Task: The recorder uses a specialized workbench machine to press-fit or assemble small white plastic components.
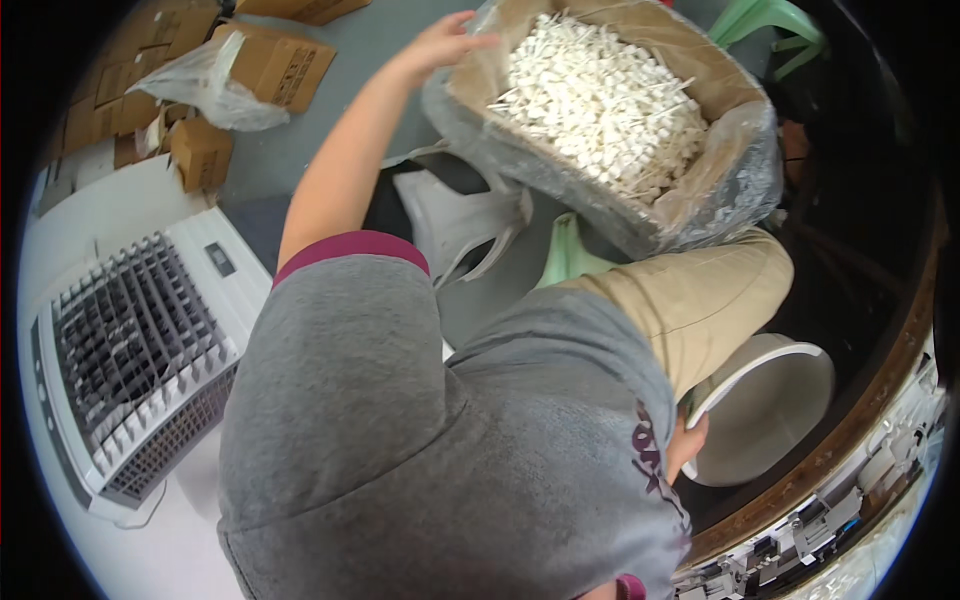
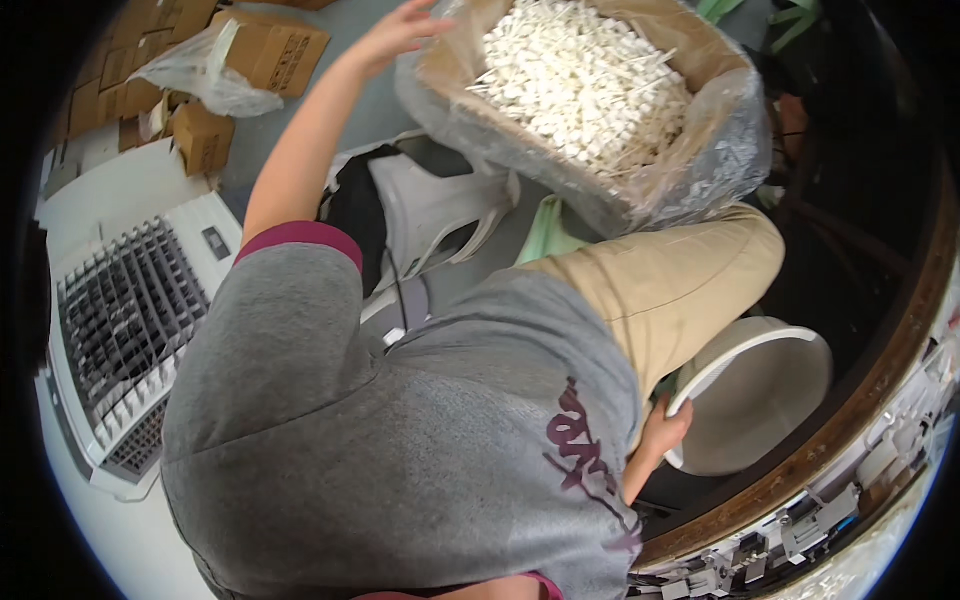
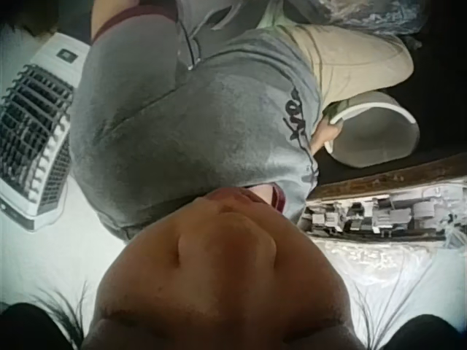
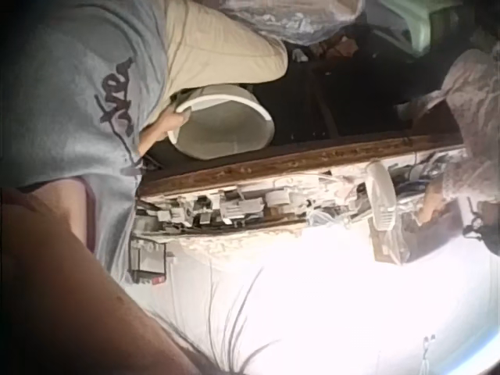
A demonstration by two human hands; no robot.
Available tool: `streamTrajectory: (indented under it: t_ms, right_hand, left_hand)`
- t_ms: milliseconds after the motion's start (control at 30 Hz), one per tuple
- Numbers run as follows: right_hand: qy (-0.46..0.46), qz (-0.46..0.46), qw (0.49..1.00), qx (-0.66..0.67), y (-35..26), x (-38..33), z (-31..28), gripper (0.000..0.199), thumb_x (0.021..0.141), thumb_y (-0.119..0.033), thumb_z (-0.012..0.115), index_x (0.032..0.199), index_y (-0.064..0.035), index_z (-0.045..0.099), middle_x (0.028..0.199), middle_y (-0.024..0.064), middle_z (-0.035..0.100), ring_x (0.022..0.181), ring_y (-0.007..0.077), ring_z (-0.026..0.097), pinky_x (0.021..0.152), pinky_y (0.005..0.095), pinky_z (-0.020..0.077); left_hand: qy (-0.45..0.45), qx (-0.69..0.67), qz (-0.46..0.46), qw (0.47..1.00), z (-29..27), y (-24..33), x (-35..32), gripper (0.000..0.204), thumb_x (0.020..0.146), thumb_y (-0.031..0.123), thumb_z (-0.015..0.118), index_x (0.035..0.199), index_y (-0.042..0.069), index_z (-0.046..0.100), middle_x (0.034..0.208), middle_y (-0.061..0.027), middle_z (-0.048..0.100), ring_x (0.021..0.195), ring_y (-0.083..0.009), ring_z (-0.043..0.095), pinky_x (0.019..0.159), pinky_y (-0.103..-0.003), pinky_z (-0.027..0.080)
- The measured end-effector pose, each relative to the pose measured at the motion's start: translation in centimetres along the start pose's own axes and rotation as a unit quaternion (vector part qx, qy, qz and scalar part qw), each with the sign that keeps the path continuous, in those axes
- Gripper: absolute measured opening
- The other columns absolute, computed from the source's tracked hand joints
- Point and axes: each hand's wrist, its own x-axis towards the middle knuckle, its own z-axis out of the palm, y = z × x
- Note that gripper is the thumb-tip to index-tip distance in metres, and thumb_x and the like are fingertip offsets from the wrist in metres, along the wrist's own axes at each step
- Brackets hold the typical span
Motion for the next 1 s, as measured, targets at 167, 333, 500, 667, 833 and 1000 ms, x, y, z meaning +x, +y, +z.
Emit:
streamTrajectory:
  t_ms: [167, 333, 500, 667, 833, 1000]
  right_hand:
    - [-0.030, -0.014, 0.999, -0.003, 1.9, 0.8, 0.1, 0.047, 0.083, -0.027, 0.073, 0.115, 0.0056, 0.063, 0.109, 0.0267, 0.065, 0.101, 0.0446, 0.060, 0.087, 0.0460, 0.0467]
    - [0.005, -0.005, 1.000, -0.024, 1.9, 0.4, 0.8, 0.048, 0.083, -0.029, 0.073, 0.115, 0.0055, 0.063, 0.108, 0.0250, 0.066, 0.100, 0.0433, 0.060, 0.087, 0.0455, 0.0468]
    - [0.005, 0.005, 1.000, -0.028, 1.2, 0.1, 0.7, 0.045, 0.083, -0.027, 0.072, 0.116, 0.0022, 0.064, 0.108, 0.0229, 0.066, 0.099, 0.0421, 0.061, 0.086, 0.0450, 0.0471]
    - [0.003, -0.002, 0.999, -0.034, 0.7, -0.6, 0.5, 0.040, 0.083, -0.028, 0.071, 0.113, -0.0015, 0.065, 0.107, 0.0189, 0.067, 0.099, 0.0396, 0.061, 0.084, 0.0454, 0.0473]
    - [-0.006, -0.001, 0.999, -0.053, 2.2, -0.1, 0.8, 0.042, 0.083, -0.030, 0.071, 0.114, -0.0023, 0.065, 0.110, 0.0187, 0.066, 0.102, 0.0395, 0.060, 0.085, 0.0453, 0.0475]
    - [0.002, 0.012, 0.999, -0.048, 3.1, 0.2, 1.4, 0.046, 0.083, -0.031, 0.071, 0.118, -0.0019, 0.064, 0.111, 0.0204, 0.066, 0.102, 0.0399, 0.061, 0.087, 0.0444, 0.0475]
  left_hand:
    - [0.091, -0.162, -0.146, 0.972, -12.8, -5.6, -14.0, 0.105, 0.074, 0.059, 0.077, 0.150, 0.005, 0.031, 0.153, -0.0190, 0.034, 0.143, -0.0266, 0.030, 0.115, -0.046, 0.025]
    - [0.210, -0.103, -0.282, 0.931, -17.0, -15.0, -22.4, 0.116, 0.074, 0.083, 0.057, 0.157, 0.013, 0.017, 0.161, -0.0193, 0.017, 0.149, -0.0356, 0.014, 0.118, -0.057, 0.006]
    - [0.124, -0.122, -0.481, 0.859, -15.3, -14.3, -29.4, 0.132, 0.064, 0.093, 0.051, 0.158, 0.013, 0.004, 0.162, -0.0195, 0.011, 0.147, -0.0448, 0.011, 0.109, -0.072, 0.006]
    - [0.063, -0.201, -0.572, 0.793, -13.9, -20.1, -35.3, 0.123, 0.068, 0.097, 0.031, 0.157, 0.021, -0.005, 0.163, -0.0175, 0.000, 0.146, -0.0493, 0.011, 0.101, -0.078, 0.022]
    - [-0.002, -0.330, -0.530, 0.781, -10.7, -20.8, -37.0, 0.113, 0.069, 0.096, 0.034, 0.157, 0.031, 0.009, 0.163, -0.0177, 0.006, 0.144, -0.0523, 0.016, 0.100, -0.078, 0.022]
    - [-0.029, -0.338, -0.492, 0.802, -10.1, -20.1, -37.6, 0.117, 0.064, 0.098, 0.039, 0.155, 0.027, 0.023, 0.160, -0.0165, 0.019, 0.142, -0.0513, 0.021, 0.104, -0.073, 0.024]
